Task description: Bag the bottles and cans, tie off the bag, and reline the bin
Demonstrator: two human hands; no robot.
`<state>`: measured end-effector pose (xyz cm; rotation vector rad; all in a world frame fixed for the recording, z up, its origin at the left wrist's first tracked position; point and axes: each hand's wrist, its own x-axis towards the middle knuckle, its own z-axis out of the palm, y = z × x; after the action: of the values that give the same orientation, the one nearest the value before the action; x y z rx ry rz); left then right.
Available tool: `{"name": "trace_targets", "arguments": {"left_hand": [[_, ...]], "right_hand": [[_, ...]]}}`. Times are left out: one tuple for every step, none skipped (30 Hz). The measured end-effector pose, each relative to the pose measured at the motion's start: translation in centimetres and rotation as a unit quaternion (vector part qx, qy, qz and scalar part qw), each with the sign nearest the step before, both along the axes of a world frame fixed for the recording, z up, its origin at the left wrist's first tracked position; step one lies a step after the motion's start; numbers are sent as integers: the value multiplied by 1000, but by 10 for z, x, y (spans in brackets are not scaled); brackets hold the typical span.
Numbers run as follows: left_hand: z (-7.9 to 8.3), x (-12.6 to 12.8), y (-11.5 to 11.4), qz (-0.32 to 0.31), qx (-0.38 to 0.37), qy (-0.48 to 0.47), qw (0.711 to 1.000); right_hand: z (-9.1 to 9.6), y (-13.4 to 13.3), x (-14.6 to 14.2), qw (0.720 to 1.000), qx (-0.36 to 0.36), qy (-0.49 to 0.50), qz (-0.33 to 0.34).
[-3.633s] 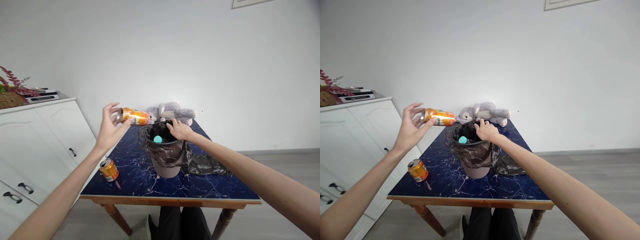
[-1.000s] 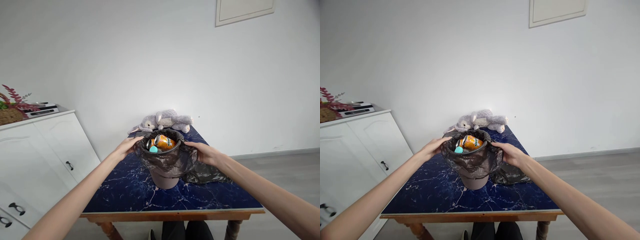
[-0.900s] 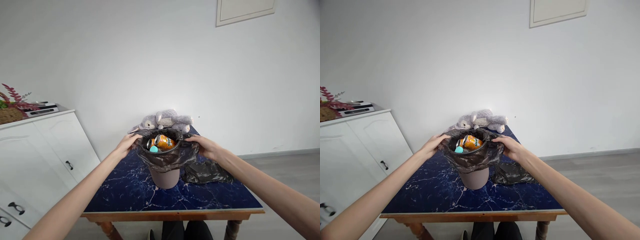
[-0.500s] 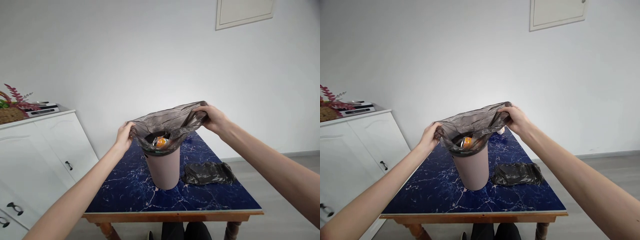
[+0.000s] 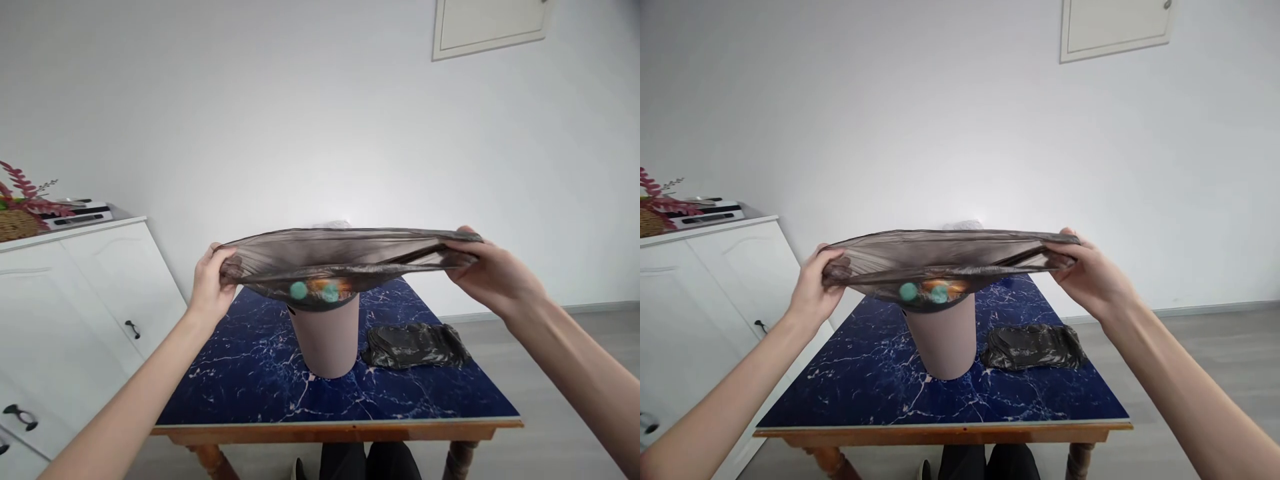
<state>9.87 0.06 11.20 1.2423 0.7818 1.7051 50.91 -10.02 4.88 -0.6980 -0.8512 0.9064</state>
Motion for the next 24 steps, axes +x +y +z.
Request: {"name": "trace_targets", "arguments": {"left_hand": [[-4,-3,-7,1,12,20,1000],[-9,-7,-14,3,23,42,999],[-14,-11,-19,4,30,64,997],[-19,-16,-24,4,33,84,996],[-24,-20,-27,6,34,101,994],[-30,-25,-30,8,33,117,993],[-36,-30,-32,8,30,136,990],[-42,-35,-34,6,27,155,987],[-48,-39,-36,1,24,176,984],[-54,-43,-38,-8,22,196,980],[-60,-46,-40,-20,20,213,977],[-66,-49,-42,-34,18,226,973],[-72,-51,-44,-47,14,232,972],[-77,-54,-45,-58,7,235,970],[-83,-56,-46,-68,-1,236,969],[-87,-57,-46,-77,-11,235,969],[-91,-59,-46,-86,-23,231,969],[-94,-60,-46,-96,-35,222,970],[-97,-61,-46,-106,-48,202,972],[-100,-61,-47,-113,-59,170,977],[-104,-61,-48,-115,-68,125,983],[-110,-59,-49,-112,-76,75,988],[-117,-56,-51,-99,-82,29,991],[-128,-52,-52,-79,-88,-5,993]], "right_hand": [[-10,-8,1,1000,-4,1,15],[-20,-15,3,1000,-10,-2,22],[-30,-22,4,1000,-17,-9,23],[-40,-27,4,999,-25,-17,21],[-50,-32,5,999,-33,-24,24],[-59,-35,5,998,-40,-28,31],[-68,-38,5,998,-45,-27,42],[-77,-40,5,997,-48,-21,53],[-85,-42,5,997,-51,-12,62],[-93,-43,5,996,-56,0,68],[-102,-44,5,995,-61,12,72],[-110,-44,5,995,-67,23,76],[-118,-44,4,994,-74,31,78],[-126,-43,5,993,-82,34,79],[-134,-43,5,992,-89,35,77],[-142,-42,6,992,-96,34,73],[-149,-40,7,992,-103,37,69],[-156,-39,8,991,-109,48,62],[-163,-39,9,990,-114,67,52],[-171,-38,9,988,-116,92,40],[-179,-37,9,986,-118,118,27],[-189,-37,6,983,-121,139,17],[-199,-37,1,980,-123,154,10],[-210,-37,-6,979,-128,160,12]]}}
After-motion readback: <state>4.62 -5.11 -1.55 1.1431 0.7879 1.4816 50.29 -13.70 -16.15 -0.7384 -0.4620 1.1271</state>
